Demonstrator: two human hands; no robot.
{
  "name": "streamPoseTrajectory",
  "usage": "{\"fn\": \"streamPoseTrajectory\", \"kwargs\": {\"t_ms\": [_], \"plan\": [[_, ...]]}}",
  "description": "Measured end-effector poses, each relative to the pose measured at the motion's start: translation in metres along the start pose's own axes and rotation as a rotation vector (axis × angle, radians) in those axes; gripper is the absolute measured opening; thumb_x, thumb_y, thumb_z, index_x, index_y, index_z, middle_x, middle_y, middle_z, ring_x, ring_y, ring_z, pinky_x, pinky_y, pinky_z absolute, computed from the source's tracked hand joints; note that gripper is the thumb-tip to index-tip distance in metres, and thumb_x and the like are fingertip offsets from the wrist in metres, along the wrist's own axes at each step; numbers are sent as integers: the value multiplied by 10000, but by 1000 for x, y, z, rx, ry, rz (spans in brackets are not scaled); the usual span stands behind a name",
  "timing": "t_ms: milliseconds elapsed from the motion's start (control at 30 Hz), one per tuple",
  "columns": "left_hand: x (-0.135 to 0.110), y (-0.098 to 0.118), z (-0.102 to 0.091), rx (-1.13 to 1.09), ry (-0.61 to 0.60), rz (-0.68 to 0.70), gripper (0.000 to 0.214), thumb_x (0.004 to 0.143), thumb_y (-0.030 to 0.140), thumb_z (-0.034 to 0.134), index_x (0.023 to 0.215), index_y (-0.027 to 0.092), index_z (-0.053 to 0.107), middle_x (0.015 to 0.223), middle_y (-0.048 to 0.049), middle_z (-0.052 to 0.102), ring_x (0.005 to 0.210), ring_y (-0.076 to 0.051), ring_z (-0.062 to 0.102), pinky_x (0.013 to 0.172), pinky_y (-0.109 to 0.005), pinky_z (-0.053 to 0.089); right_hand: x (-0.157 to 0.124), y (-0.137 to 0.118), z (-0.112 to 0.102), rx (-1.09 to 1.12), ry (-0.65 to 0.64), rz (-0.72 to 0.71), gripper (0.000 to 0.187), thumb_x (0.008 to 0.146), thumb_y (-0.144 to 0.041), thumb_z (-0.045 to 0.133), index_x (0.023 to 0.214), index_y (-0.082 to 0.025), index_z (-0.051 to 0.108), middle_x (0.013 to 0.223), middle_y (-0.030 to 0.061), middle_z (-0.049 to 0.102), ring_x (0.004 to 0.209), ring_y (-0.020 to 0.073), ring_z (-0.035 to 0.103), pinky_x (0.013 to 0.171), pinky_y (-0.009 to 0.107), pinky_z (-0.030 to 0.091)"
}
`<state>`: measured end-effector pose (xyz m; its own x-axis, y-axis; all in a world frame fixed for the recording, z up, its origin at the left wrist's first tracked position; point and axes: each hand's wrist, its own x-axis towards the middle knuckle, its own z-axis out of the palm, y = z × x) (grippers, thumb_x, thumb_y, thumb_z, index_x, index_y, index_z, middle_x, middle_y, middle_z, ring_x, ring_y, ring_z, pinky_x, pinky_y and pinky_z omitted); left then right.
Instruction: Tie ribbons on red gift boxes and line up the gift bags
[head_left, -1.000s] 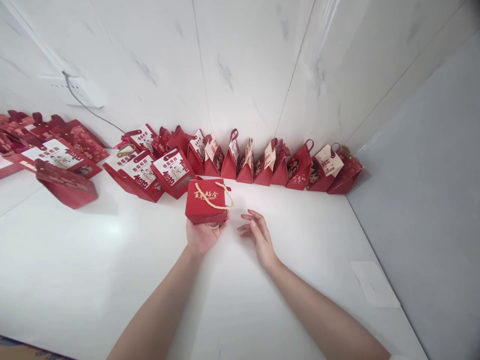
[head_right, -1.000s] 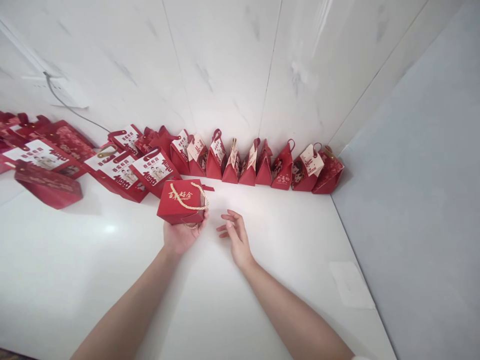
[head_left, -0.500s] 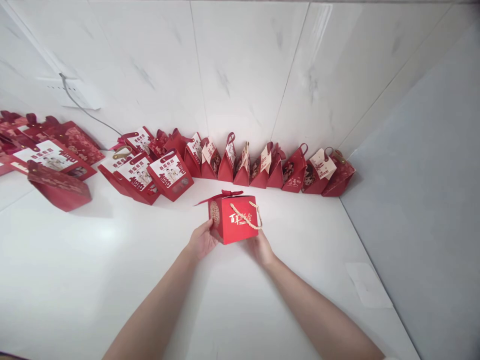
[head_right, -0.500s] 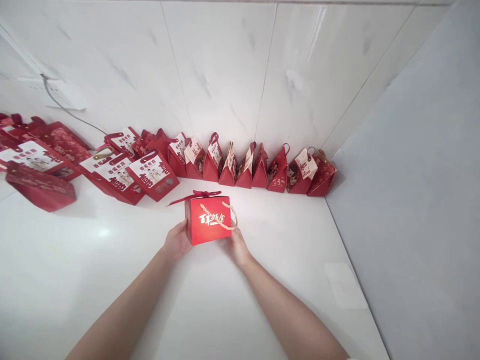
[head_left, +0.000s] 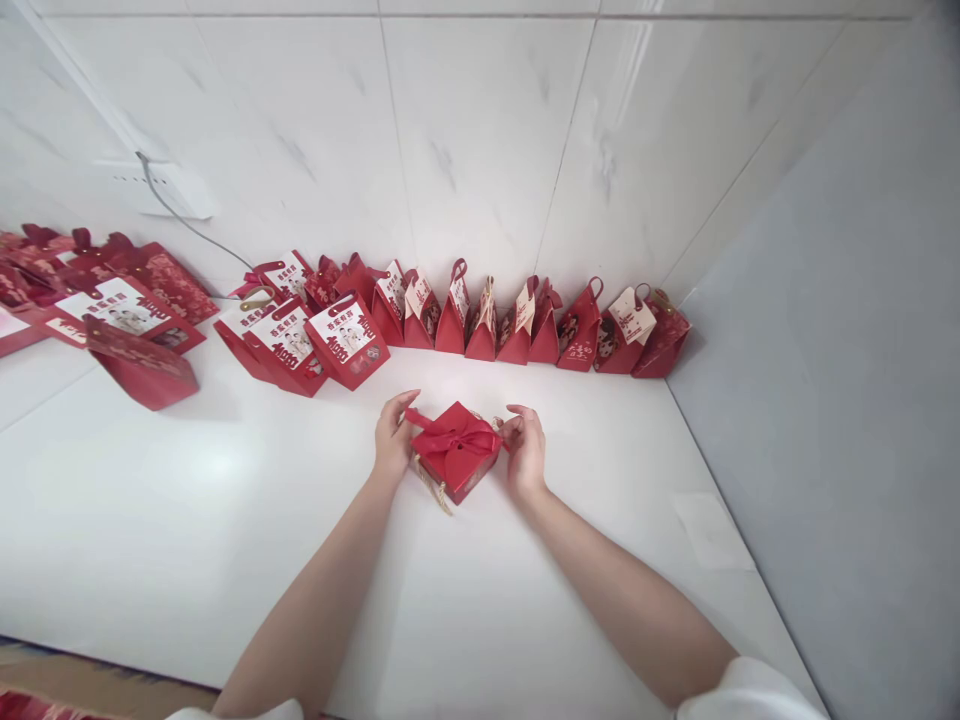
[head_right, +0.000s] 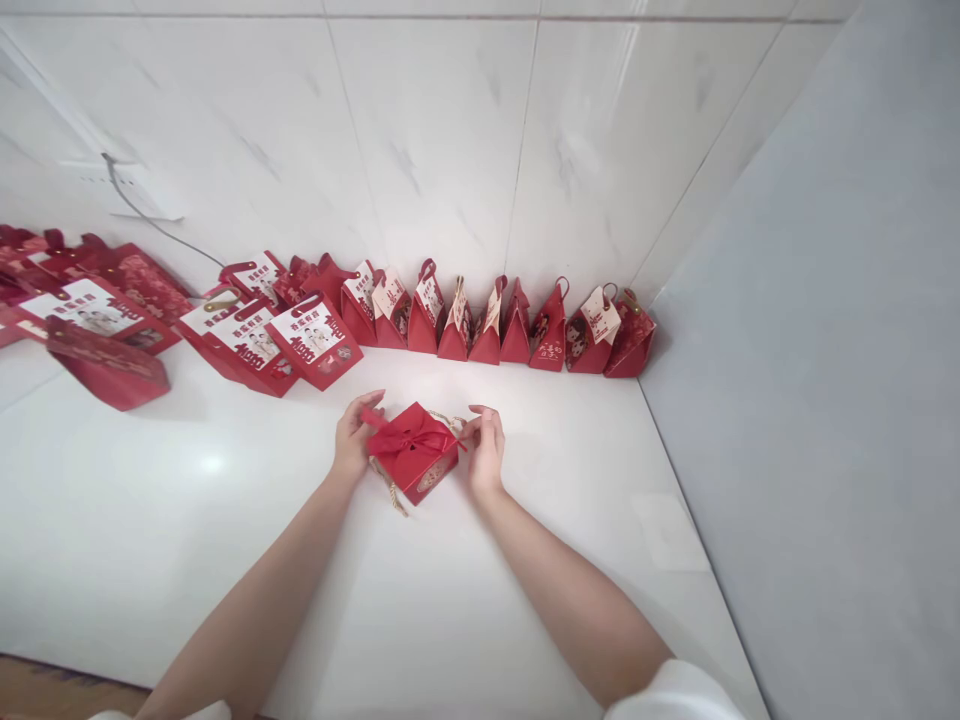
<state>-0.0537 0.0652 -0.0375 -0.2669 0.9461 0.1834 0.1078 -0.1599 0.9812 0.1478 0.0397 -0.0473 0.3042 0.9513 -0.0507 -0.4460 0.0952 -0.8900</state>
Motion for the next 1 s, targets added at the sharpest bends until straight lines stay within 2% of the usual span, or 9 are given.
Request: {"fn": "streamPoseTrajectory", "kwargs": {"t_ms": [100,233,400,500,600,667,800,867,1000], "plan": [[2,8,-12,125,2,-81,429,785,503,618,1069,186,672,1139,-103,672,1063,-246,640,906,-356,512,0,-2,-2,1,37,6,351,904,-585,492,931,-249,589,657,-63,476,585,116,464,705,293,483],[-7,38,-38,228,-65,-206,484,803,633,570,815,163,681,773,-70,677,687,-201,632,643,-304,478,4,-12,-5,-82,-123,83,334,852,-576,554,929,-255,606,1036,12,645,912,155,598,832,300,486],[-41,70,-54,316,-405,-232,426,759,597,664,881,193,726,973,-79,722,961,-256,635,829,-330,475,21,-36,-14,-232,-506,286,308,769,-437,699,980,-213,690,1043,58,726,967,225,655,905,375,492],[-60,69,-46,279,-439,-205,398,646,458,796,948,209,723,1054,-73,716,1055,-283,617,900,-354,469,26,-51,-23,-336,-659,340,376,712,-293,729,1079,-221,691,1143,49,712,983,216,654,900,359,501],[-69,62,-33,315,-404,-187,302,697,417,739,923,221,698,982,-53,721,945,-257,641,844,-349,479,23,-56,-30,-435,-740,332,596,646,-193,727,1232,-247,633,1326,58,627,931,196,658,809,329,531],[-70,61,-27,367,-373,-184,249,726,380,689,932,239,683,911,-31,720,812,-230,641,755,-334,473,19,-55,-32,-560,-791,270,632,623,-154,693,1245,-249,626,1275,53,652,833,175,653,732,308,531],[-64,66,-25,340,-333,-233,140,668,280,669,796,226,691,687,-12,672,644,-206,588,668,-320,440,14,-53,-35,-718,-738,146,206,642,-148,630,818,-216,714,846,16,716,799,195,616,778,322,490],[-58,72,-33,287,-288,-272,121,660,278,658,754,207,682,640,-16,646,649,-207,604,686,-323,461,14,-62,-40,-734,-689,138,78,668,-174,611,686,-209,679,777,31,696,847,223,615,825,342,469],[-50,91,-63,-122,-233,-460,131,712,296,681,705,170,643,523,11,514,636,-173,611,699,-301,518,15,-103,-55,-629,-717,222,141,735,-260,549,687,-196,664,803,48,695,884,231,634,886,364,469]]}}
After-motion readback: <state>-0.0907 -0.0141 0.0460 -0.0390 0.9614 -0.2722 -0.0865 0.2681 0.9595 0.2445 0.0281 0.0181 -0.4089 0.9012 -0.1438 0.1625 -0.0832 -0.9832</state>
